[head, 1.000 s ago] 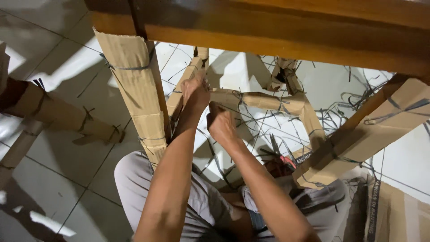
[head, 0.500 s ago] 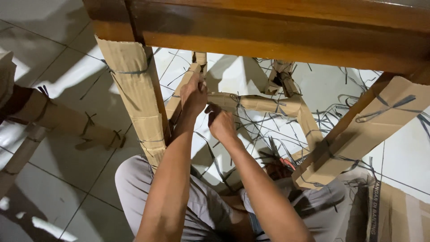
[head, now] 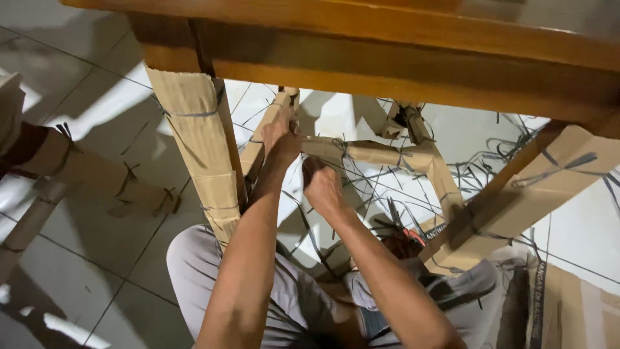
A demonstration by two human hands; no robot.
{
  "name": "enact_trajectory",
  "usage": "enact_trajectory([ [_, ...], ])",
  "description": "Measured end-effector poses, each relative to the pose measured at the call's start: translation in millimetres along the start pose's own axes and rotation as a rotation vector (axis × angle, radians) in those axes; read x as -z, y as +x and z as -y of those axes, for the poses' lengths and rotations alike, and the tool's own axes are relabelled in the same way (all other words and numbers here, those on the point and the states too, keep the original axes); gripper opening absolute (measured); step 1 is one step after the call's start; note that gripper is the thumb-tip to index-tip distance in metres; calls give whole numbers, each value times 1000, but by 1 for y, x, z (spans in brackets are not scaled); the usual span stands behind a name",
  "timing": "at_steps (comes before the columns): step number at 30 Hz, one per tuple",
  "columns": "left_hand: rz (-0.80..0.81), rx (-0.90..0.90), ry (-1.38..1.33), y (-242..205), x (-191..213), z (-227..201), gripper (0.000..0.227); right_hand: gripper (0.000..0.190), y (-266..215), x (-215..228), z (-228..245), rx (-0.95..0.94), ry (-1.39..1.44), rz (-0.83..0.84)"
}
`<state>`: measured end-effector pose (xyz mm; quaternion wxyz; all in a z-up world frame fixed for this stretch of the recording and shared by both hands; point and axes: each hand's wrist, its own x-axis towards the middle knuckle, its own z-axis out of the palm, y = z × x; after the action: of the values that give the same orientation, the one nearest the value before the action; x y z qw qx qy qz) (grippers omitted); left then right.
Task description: Unwrapping a wooden stool by removing cardboard protectors and plastic ties.
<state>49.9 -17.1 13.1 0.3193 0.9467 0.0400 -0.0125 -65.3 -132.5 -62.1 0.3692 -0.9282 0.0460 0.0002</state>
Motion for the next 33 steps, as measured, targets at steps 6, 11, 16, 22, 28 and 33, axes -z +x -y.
enact_trajectory([
  [6, -3, -16, 20, -2, -3, 11, 14, 27, -7, 19, 15, -29, -9, 45],
  [11, 29, 21, 26, -21, 19, -13, 14, 20, -13, 64, 44, 170, 196, -121],
  [16, 37, -5, -90, -26, 34, -18, 20, 24, -23, 84, 59, 110, 422, -75],
  [22, 96, 52, -42, -22, 26, -16, 23, 21, 7, 47, 14, 4, 129, 20],
  [28, 82, 36, -89, -21, 23, -17, 17, 34, 34, -43, -87, 263, -19, -59],
  [33, 86, 44, -104, -27, 36, -23, 20, 33, 15, 38, 31, 429, 11, -150],
])
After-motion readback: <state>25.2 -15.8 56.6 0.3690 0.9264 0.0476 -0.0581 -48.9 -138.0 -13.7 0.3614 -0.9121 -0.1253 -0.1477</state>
